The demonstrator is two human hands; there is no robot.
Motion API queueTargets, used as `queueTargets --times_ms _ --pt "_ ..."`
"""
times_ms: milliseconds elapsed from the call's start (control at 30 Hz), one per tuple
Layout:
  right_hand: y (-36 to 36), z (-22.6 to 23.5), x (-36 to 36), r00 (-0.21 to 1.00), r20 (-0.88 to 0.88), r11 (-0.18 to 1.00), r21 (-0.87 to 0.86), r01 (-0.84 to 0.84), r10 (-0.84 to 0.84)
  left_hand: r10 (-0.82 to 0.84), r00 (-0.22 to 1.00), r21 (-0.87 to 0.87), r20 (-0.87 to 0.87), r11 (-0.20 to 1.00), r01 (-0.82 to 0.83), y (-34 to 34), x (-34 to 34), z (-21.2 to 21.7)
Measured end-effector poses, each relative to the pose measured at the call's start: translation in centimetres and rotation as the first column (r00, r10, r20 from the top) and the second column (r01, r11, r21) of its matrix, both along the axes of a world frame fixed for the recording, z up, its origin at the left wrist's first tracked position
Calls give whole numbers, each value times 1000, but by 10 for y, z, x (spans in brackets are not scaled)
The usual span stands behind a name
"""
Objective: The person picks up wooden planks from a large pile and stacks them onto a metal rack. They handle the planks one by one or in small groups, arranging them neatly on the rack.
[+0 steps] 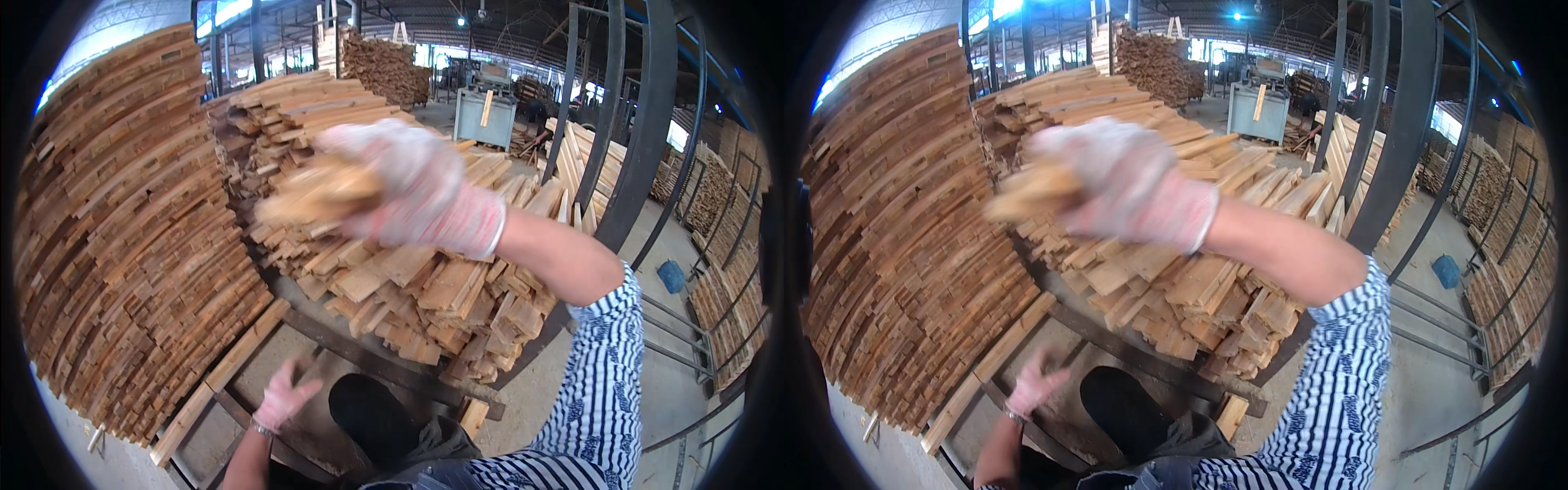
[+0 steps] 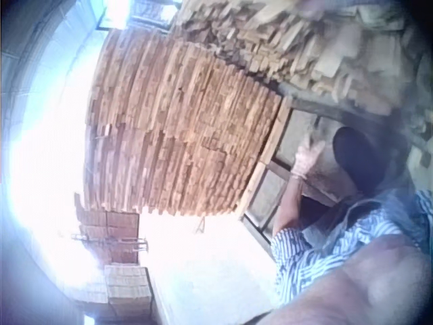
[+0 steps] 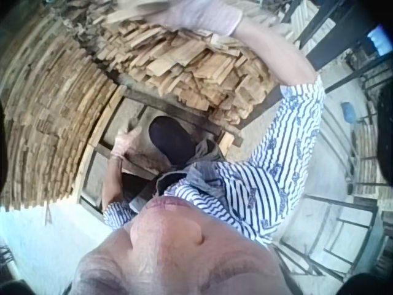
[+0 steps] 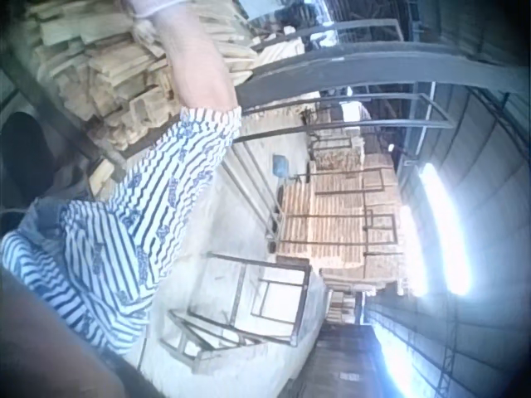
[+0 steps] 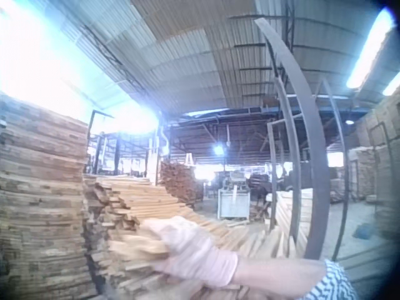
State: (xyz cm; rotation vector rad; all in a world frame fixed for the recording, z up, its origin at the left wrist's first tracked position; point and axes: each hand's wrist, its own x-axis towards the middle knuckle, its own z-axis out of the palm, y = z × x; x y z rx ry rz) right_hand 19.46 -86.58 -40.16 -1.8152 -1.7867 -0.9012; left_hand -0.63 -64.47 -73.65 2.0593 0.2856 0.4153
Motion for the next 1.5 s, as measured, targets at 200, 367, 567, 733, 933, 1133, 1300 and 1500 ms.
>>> queueTargets --times_ms 200,367,567,733,933,1133,1300,1500 --pt "69 -44 -188 822 382 894 -30 -446 423 73 884 -132 462 991 -12 -47 -18 116" --pt "112 -80 -246 913 1 912 -51 -407 408 215 882 -275 420 956 -103 -50 -38 73" --pt "137 -49 -278 925 -139 933 -10 -359 354 576 749 -352 326 810 -469 8 -113 19" --pt "162 -73 -206 207 -818 485 99 -869 537 747 621 -312 236 664 -680 65 -144 -35" --pt "194 -260 -179 295 -676 683 425 -594 676 681 725 -143 100 731 -667 94 -130 -119" --pt "177 -393 -162 94 -983 890 -180 -419 -155 435 892 2 -124 899 -439 75 -89 -154" --pt "175 -373 -141 320 -902 799 -412 -439 -289 390 915 -26 -104 919 -394 62 -79 -128" --pt "159 -261 -88 854 -519 557 -718 -417 -30 640 767 50 -33 768 -639 73 -74 -132"
